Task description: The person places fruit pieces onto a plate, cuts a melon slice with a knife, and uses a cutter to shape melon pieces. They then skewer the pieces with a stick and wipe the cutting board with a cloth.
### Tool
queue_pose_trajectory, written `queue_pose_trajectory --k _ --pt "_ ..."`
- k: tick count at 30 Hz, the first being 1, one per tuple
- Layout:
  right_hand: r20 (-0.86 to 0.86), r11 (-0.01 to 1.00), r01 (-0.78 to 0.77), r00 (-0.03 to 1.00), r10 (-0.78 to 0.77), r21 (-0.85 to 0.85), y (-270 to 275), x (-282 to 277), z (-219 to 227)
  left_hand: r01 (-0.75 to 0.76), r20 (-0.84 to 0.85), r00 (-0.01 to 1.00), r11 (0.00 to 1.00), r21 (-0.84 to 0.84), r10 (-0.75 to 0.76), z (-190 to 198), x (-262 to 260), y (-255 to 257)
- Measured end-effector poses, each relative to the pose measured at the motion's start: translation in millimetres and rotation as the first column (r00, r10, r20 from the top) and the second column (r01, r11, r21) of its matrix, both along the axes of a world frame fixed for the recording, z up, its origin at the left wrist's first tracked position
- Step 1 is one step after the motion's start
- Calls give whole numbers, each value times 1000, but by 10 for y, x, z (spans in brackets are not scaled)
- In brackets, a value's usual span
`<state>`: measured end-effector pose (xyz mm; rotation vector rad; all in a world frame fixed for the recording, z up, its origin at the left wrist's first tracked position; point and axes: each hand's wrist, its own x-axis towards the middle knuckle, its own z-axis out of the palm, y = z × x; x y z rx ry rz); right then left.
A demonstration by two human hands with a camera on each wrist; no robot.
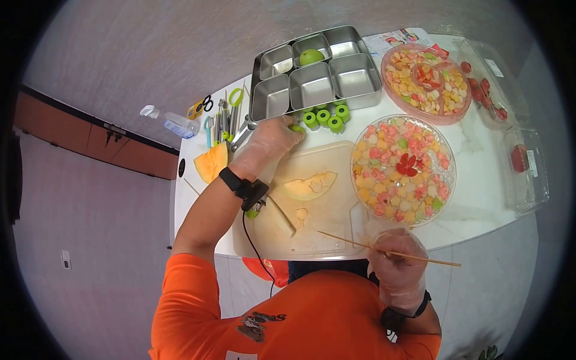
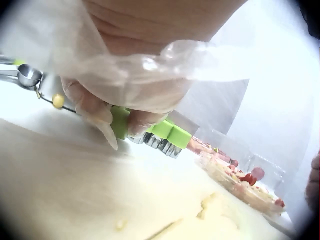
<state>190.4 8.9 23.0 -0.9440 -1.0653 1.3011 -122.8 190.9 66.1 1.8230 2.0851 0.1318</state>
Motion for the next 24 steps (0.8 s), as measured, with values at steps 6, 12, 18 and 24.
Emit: queue_pose_trajectory --k 6,12,18,24 --pt "-80 997 -16 997 10 -72 -7 16 9 -193 686 712 981 -13 149 -317 -255 -85" --pt "2 1000 -1 1000 1 -1 -12 14 -97 -380 825 401 892 -245 398 -235 -232 -114" --pt "22 1000 -2 1000 2 3 -9 12 -68 -375 823 441 907 -193 357 -214 -241 -171" --pt "12 999 -23 1000 23 30 -6 47 -48 -363 556 766 931 -40 322 289 -645 -718"
